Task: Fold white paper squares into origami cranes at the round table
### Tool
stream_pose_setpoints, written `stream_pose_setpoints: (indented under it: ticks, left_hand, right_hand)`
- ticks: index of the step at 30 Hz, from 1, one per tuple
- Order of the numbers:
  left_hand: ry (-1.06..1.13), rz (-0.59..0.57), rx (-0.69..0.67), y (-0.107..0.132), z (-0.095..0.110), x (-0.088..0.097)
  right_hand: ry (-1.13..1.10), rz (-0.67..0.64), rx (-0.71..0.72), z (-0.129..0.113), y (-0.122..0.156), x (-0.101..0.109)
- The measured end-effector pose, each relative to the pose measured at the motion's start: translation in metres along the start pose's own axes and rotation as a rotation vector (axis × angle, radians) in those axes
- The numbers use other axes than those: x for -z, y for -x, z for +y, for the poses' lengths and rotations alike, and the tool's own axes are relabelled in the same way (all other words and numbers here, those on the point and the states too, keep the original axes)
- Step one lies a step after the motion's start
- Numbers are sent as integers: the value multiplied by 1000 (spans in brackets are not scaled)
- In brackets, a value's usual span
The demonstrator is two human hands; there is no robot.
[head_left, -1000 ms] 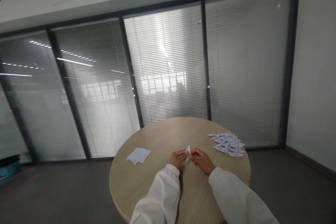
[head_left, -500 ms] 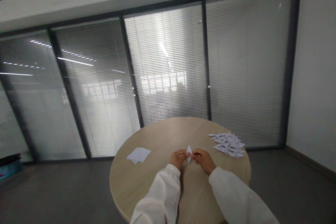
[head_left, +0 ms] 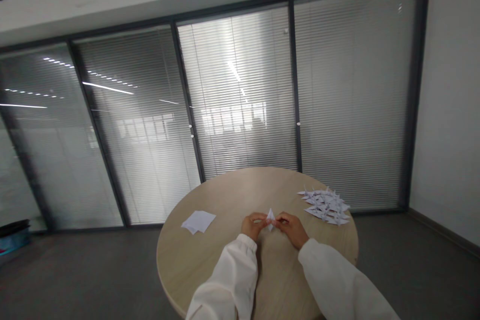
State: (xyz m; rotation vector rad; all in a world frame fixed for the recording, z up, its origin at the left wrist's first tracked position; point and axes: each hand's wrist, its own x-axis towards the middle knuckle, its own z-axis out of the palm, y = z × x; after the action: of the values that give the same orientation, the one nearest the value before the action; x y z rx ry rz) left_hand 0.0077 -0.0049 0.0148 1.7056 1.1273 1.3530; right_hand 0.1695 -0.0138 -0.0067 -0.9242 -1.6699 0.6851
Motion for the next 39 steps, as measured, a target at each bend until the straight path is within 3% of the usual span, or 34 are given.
stream_pose_setpoints:
  ticks: [8, 14, 19, 26, 31, 36, 39]
  left_hand:
    - [4, -40, -12, 0, -2, -2]
    - [-24, -138, 2, -1, -5, -4]
    - [-87, -85, -4, -1, -3, -3]
    - [65, -64, 40, 0, 1, -3]
    - [141, -69, 6, 0, -2, -4]
    - [179, -80, 41, 2, 1, -5]
    - [196, -121, 78, 4, 4, -7]
  right_hand:
    - [-10, -26, 30, -5, -1, 4]
    - [30, -67, 7, 0, 0, -1]
    - [39, -90, -22, -3, 0, -3]
    - [3, -133, -47, -5, 0, -1]
    - [-55, -43, -62, -5, -1, -4]
    - [-92, -207, 18, -6, 0, -4]
    - [-80, -237, 31, -8, 1, -2]
